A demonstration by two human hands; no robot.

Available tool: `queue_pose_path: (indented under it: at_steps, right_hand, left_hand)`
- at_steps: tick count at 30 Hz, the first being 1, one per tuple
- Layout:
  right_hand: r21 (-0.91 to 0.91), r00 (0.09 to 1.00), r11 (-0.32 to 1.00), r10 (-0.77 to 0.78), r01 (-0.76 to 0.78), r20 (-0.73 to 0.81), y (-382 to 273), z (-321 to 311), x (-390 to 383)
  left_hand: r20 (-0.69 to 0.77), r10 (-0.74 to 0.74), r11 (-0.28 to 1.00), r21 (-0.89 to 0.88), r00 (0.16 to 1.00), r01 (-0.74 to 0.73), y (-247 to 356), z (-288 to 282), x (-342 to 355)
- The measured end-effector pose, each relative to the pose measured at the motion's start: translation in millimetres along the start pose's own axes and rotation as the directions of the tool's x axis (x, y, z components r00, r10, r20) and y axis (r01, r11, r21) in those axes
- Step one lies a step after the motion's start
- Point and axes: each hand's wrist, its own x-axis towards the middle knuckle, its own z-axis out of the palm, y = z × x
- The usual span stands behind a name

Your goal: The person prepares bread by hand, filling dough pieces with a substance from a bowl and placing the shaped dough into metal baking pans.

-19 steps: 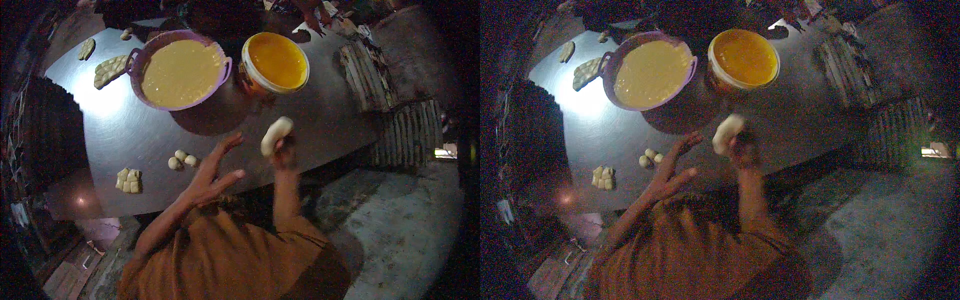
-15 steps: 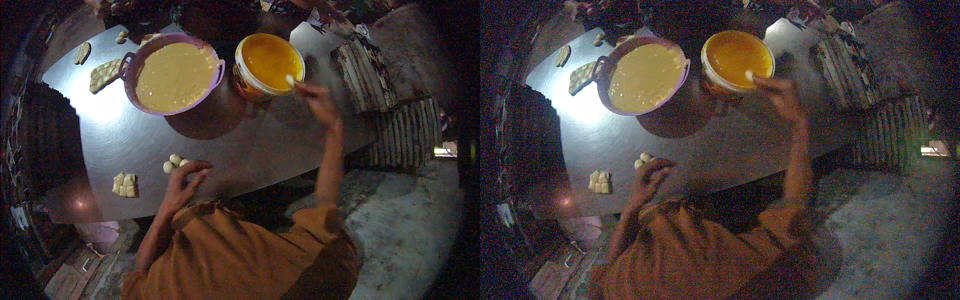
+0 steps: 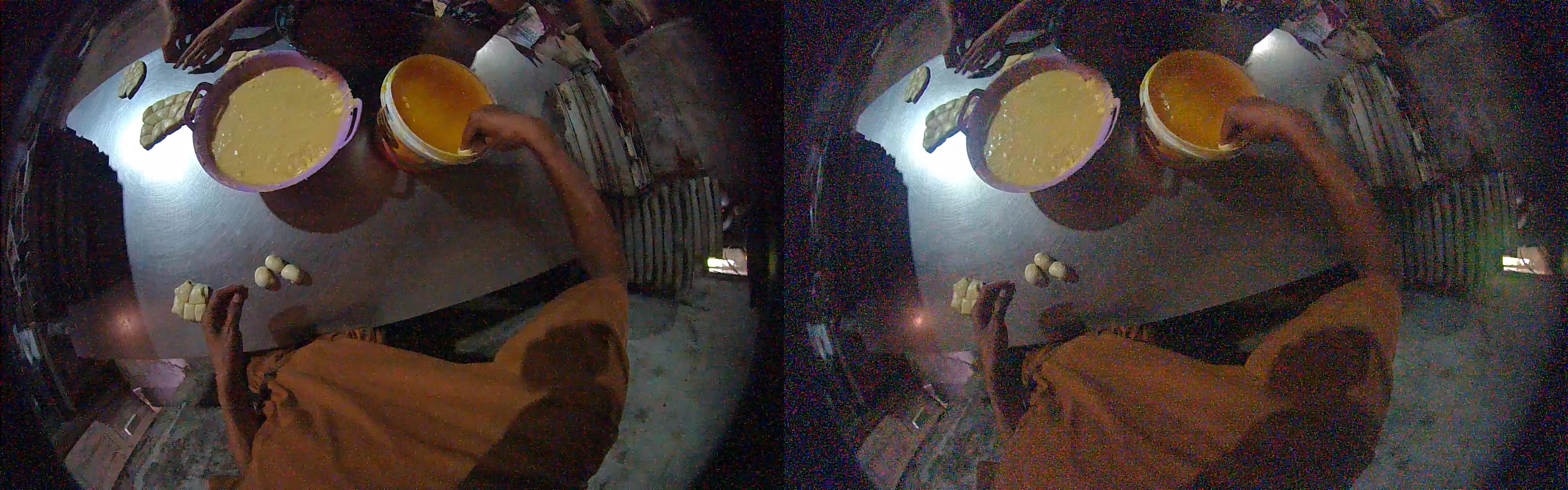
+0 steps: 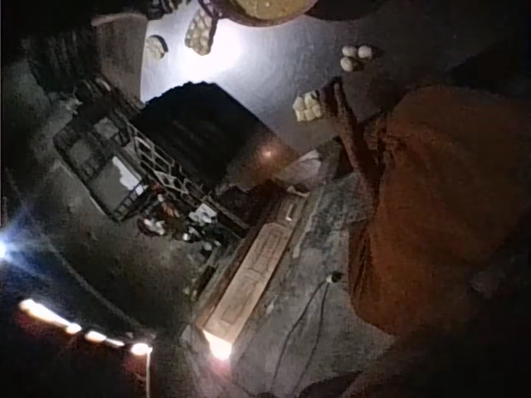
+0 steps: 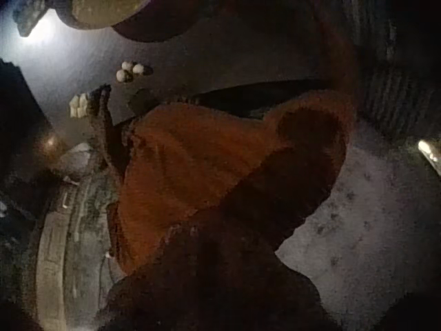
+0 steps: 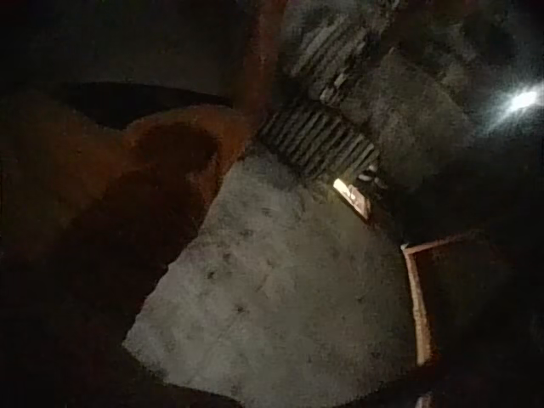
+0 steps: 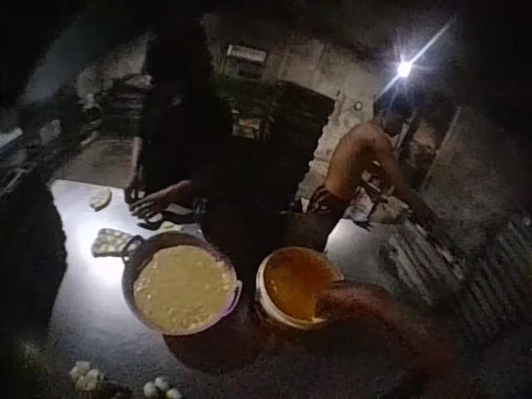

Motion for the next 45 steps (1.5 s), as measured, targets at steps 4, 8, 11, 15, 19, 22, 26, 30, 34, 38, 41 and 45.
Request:
queue_pose_path:
  at_steps: [4, 8, 11, 15, 19, 22, 26, 30, 34, 38, 41, 45]
  right_hand:
    - [0.255, 0.978, 0.952, -0.194, 0.169, 0.077, -26.5, -43.3, -23.9]
    - [0.800, 0.980, 0.580, -0.195, 0.153, -0.046, -79.2, -28.1, -47.8]
    - [0.873, 0.847, 0.135, -0.346, 0.470, -0.403, -141.6, 39.0, -39.4]
    - [0.845, 0.823, -0.027, -0.215, 0.533, -0.526, -249.9, 94.7, -29.5]
    - [0.790, 0.828, -0.327, -0.039, 0.519, -0.560, -319.2, 125.5, -20.8]
    - [0.718, 0.824, -0.495, -0.007, 0.490, -0.567, -350.9, 138.2, -14.7]
    - [0.588, 0.832, -0.657, 0.112, 0.472, -0.543, -378.7, 162.5, 4.1]
    - [0.472, 0.835, -0.742, 0.212, 0.476, -0.508, -405.0, 171.3, 21.7]
    - [0.562, 0.671, -0.391, 0.241, 0.728, -0.701, -426.8, 166.9, 24.3]
    - [0.145, 0.314, 0.783, -0.068, 0.605, -0.947, -450.8, 137.3, 17.1]
    - [0.015, 0.301, 0.832, -0.184, 0.555, -0.936, -464.0, 137.0, 18.9]
    - [0.168, 0.493, 0.844, -0.127, 0.509, -0.861, -474.9, 120.9, 15.8]
  left_hand:
    - [0.049, 0.026, 0.999, -0.029, 0.998, -0.025, 4.4, 7.1, -2.6]
    - [0.199, -0.078, 0.994, -0.056, 0.977, 0.091, 19.3, 21.3, -1.8]
    - [0.451, -0.178, 0.830, -0.409, 0.875, 0.379, 9.5, 48.9, 4.4]
    - [0.695, -0.060, 0.629, -0.531, 0.716, 0.568, 45.4, 75.4, 1.4]
    - [0.652, -0.021, 0.619, -0.587, 0.758, 0.522, 60.2, 64.6, -4.6]
    - [0.559, -0.074, 0.646, -0.604, 0.826, 0.467, 52.3, 48.5, -6.6]
    - [0.513, -0.050, 0.543, -0.706, 0.857, 0.454, 53.0, 26.9, 0.7]
    - [0.511, 0.096, 0.491, -0.771, 0.854, 0.406, 51.9, 5.7, 15.1]
    - [0.488, -0.067, 0.515, -0.730, 0.870, 0.449, 62.2, -19.6, 24.2]
    - [0.366, -0.020, 0.718, -0.642, 0.930, 0.268, 70.4, -44.9, 24.0]
    - [0.268, 0.088, 0.899, -0.436, 0.959, 0.039, 69.5, -61.6, 26.1]
    - [0.322, 0.163, 0.956, -0.287, 0.932, -0.068, 55.9, -90.1, 30.2]
